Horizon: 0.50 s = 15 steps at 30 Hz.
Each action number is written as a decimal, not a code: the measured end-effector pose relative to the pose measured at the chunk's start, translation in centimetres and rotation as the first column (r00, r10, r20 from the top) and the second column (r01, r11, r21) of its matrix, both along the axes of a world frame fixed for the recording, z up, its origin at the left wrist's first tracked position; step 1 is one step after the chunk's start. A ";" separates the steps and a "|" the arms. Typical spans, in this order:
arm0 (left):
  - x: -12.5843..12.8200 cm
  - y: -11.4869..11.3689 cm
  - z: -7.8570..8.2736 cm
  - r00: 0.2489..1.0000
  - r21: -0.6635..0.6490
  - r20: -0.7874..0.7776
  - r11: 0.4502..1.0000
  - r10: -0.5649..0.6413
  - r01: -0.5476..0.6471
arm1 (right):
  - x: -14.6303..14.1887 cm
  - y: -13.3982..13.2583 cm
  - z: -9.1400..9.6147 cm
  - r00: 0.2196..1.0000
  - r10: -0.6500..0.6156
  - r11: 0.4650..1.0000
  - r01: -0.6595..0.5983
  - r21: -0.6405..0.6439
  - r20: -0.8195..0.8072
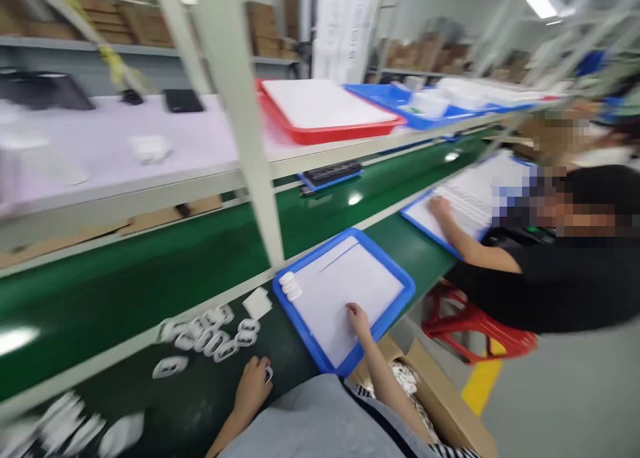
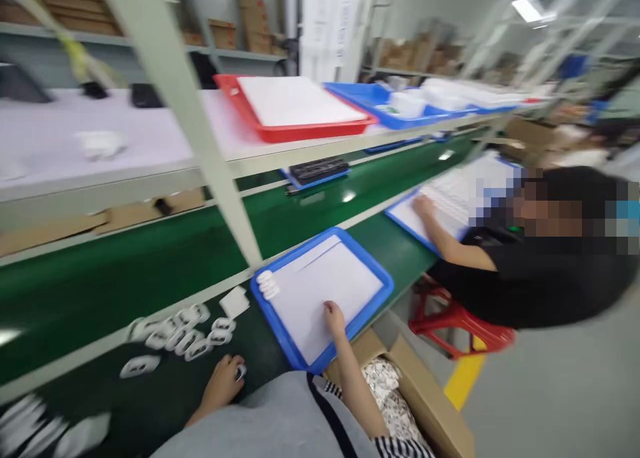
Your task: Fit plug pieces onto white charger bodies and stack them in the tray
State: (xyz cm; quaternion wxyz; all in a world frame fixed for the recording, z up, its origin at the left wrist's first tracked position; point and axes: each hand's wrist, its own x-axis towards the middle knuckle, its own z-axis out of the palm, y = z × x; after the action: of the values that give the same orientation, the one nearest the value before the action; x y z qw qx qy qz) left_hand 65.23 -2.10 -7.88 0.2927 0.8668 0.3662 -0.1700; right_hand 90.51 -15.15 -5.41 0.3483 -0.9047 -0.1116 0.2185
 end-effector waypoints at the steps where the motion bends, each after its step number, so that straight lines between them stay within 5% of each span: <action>1: -0.1 -0.1 0.5 1.000 -0.031 0.008 0.999 0.018 -0.018 | -0.2 0.0 0.1 1.000 0.029 0.999 -0.029 -0.014 -0.010; 6: -0.7 0.5 1.8 0.995 -0.054 0.038 0.994 0.094 -0.091 | -0.6 0.7 -0.2 0.983 0.165 0.977 -0.174 -0.126 -0.075; 10: -1.0 0.1 1.9 0.987 -0.117 0.000 0.980 0.163 -0.162 | -0.9 0.5 -0.8 0.989 0.140 0.963 -0.148 -0.227 -0.051; 15: -3.5 0.2 2.8 0.820 -0.267 0.171 0.827 0.546 -0.495 | -1.1 0.1 -1.2 0.987 0.161 0.937 -0.156 -0.312 -0.011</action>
State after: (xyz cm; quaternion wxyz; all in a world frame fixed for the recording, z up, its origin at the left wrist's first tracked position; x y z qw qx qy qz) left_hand 61.71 -1.94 -5.07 0.4600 0.7109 0.5317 -0.0152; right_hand 89.40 -15.02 -6.57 0.1813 -0.9380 -0.1508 0.2540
